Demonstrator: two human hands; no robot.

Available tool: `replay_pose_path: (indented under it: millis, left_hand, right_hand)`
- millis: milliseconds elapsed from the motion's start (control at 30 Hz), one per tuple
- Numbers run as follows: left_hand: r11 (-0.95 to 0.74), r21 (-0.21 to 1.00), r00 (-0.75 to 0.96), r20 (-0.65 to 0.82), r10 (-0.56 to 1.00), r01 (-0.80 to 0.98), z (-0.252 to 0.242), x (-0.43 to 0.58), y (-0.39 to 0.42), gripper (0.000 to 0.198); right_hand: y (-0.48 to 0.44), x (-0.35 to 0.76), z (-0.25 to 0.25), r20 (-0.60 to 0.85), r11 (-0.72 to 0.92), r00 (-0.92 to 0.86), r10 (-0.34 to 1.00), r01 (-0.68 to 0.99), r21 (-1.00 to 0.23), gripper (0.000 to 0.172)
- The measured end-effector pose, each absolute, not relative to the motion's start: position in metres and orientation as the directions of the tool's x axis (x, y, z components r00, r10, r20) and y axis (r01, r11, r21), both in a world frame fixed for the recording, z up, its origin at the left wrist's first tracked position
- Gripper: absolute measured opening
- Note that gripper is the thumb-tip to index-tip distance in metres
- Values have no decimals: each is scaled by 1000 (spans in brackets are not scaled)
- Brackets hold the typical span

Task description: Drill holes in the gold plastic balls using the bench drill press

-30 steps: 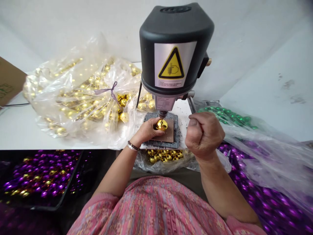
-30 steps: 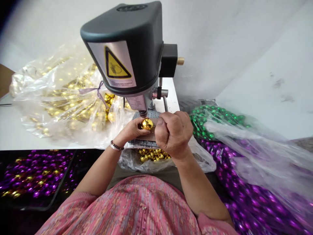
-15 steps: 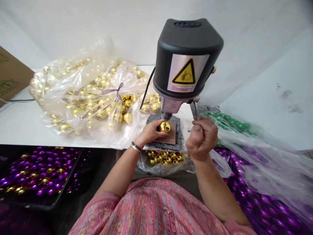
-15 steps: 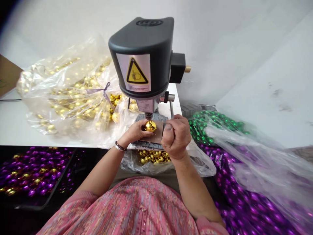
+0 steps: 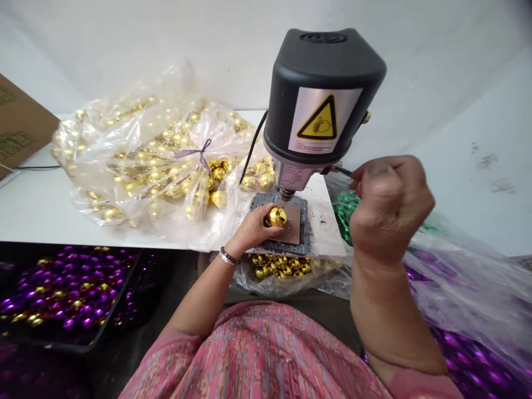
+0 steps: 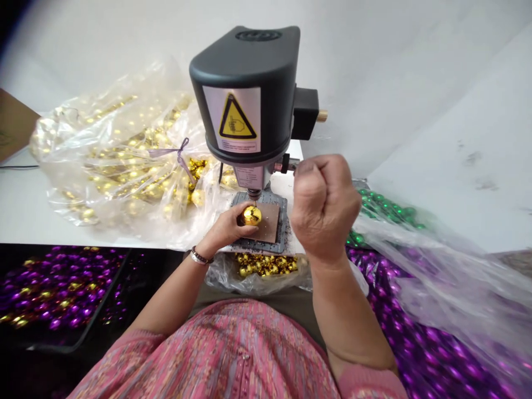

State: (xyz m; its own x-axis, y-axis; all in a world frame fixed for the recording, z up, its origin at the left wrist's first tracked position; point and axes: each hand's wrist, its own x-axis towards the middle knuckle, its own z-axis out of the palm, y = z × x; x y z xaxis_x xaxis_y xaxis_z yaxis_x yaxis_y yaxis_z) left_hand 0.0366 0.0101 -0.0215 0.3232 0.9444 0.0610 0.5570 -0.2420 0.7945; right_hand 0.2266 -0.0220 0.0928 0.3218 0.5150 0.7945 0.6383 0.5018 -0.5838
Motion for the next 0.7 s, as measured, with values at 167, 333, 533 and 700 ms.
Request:
replay_pose_path:
  millis: [167,333,533,700]
  left_hand:
    - [-246,799,519,-95,849,549,-9,2,-26,62]
    - [-130,848,294,-32,955,514,-4,-40,-33,53]
    - [82,764,-301,151,941,640,-5,-78,17,31]
    - [56,494,-124,105,987,867,-17,-79,59,31]
  right_hand:
    - [-19,227,98,747,492,369,553,579,-650,31]
    - [-19,229,90,745,483,369,556,586,-650,34]
    - [-19,231,85,764,496,354,540,600,-628,34]
    - [-20,232,80,763,487,347,545,610,-625,35]
